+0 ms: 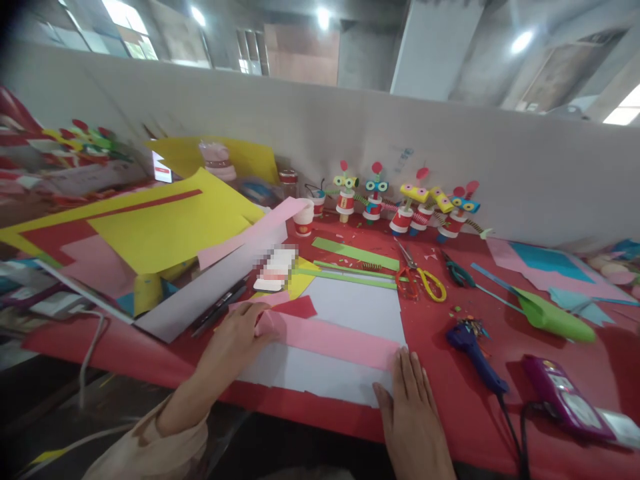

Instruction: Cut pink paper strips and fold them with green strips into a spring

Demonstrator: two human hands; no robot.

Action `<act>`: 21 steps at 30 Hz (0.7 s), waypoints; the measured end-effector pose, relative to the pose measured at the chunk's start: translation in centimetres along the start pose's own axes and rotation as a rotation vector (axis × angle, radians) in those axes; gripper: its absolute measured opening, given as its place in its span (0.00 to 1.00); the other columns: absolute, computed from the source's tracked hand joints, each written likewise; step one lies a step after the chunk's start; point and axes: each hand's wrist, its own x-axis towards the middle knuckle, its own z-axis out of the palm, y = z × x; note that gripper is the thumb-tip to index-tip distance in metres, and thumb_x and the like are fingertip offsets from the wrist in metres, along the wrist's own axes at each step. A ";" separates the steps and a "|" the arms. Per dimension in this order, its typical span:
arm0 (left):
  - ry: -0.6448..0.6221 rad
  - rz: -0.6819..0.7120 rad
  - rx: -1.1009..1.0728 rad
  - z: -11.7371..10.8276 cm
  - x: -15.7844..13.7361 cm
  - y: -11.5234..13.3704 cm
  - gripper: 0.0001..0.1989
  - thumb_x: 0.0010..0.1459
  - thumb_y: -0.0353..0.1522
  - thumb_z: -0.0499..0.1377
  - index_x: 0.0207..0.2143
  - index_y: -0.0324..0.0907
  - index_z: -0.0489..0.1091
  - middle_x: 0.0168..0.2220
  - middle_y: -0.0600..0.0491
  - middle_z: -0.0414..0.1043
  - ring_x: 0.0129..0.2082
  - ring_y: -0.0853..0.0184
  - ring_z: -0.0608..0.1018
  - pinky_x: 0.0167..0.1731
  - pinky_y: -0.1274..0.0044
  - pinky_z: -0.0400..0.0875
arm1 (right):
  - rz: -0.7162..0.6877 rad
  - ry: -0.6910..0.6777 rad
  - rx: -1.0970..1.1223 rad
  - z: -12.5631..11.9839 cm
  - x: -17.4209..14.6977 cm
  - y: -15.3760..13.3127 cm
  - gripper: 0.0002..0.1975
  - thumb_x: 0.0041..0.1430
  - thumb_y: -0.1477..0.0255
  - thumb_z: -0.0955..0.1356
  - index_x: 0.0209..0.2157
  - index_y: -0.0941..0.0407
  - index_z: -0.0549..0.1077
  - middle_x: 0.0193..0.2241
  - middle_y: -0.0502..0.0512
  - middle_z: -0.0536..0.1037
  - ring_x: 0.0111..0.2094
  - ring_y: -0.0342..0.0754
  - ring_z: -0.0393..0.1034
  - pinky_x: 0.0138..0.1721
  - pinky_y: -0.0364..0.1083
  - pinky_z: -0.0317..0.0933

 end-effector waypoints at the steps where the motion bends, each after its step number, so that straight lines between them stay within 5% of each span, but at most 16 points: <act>1: -0.010 -0.019 -0.067 0.0 0.5 -0.3 0.20 0.50 0.35 0.57 0.47 0.39 0.65 0.46 0.43 0.69 0.44 0.56 0.73 0.37 0.70 0.67 | 0.014 0.005 -0.007 0.3 0.0 0.0 0.31 0.63 0.57 0.53 0.57 0.64 0.62 0.56 0.69 0.64 0.60 0.60 0.53 0.54 0.60 0.55; 5: -0.091 -0.076 -0.286 0.1 1.6 -1.0 0.24 0.45 0.31 0.57 0.48 0.39 0.63 0.44 0.46 0.70 0.44 0.58 0.72 0.39 0.72 0.65 | 0.021 0.001 -0.038 1.5 -0.3 0.5 0.33 0.62 0.56 0.53 0.57 0.67 0.59 0.57 0.72 0.63 0.59 0.62 0.53 0.53 0.60 0.57; 8: -0.161 -0.079 -0.344 -0.1 1.8 -1.0 0.17 0.44 0.30 0.56 0.40 0.40 0.67 0.35 0.51 0.72 0.37 0.61 0.74 0.35 0.74 0.64 | 0.000 0.036 -0.039 1.7 -0.2 1.1 0.33 0.61 0.55 0.54 0.56 0.67 0.61 0.55 0.72 0.65 0.58 0.64 0.55 0.51 0.61 0.58; 13: -0.062 -0.122 -0.390 -0.5 1.6 -0.6 0.04 0.47 0.32 0.55 0.23 0.41 0.67 0.22 0.56 0.66 0.26 0.66 0.70 0.26 0.77 0.59 | 0.045 0.259 0.152 -0.2 0.4 -0.5 0.24 0.58 0.56 0.61 0.48 0.58 0.71 0.49 0.67 0.72 0.53 0.64 0.63 0.48 0.61 0.61; 15: -0.010 -0.136 -0.559 -0.8 1.1 0.1 0.06 0.47 0.34 0.56 0.23 0.41 0.66 0.22 0.57 0.66 0.24 0.68 0.69 0.24 0.78 0.59 | 0.128 0.252 0.399 -1.2 0.6 -3.3 0.14 0.58 0.61 0.63 0.37 0.53 0.76 0.39 0.61 0.77 0.44 0.58 0.71 0.44 0.55 0.66; 17: -0.020 -0.163 -0.778 -1.1 0.2 1.1 0.09 0.49 0.37 0.56 0.23 0.41 0.65 0.20 0.58 0.66 0.22 0.69 0.68 0.22 0.79 0.59 | 0.285 0.075 0.794 -1.6 1.1 -6.9 0.14 0.57 0.60 0.63 0.31 0.52 0.77 0.31 0.58 0.79 0.33 0.53 0.74 0.34 0.48 0.69; 19: -0.090 -0.208 -0.955 -1.4 -0.9 2.4 0.10 0.49 0.39 0.57 0.23 0.41 0.63 0.19 0.57 0.68 0.18 0.71 0.67 0.21 0.79 0.61 | 0.462 -0.121 1.215 -1.6 2.0 -10.4 0.22 0.53 0.54 0.65 0.42 0.54 0.74 0.31 0.59 0.79 0.28 0.50 0.73 0.24 0.45 0.67; 21: -0.183 -0.222 -1.090 -1.4 -2.1 3.6 0.11 0.49 0.39 0.57 0.24 0.41 0.63 0.20 0.57 0.70 0.17 0.71 0.68 0.19 0.79 0.62 | 0.578 -0.247 1.506 -1.4 3.4 -12.9 0.27 0.48 0.51 0.68 0.42 0.57 0.74 0.29 0.58 0.78 0.24 0.47 0.71 0.20 0.43 0.63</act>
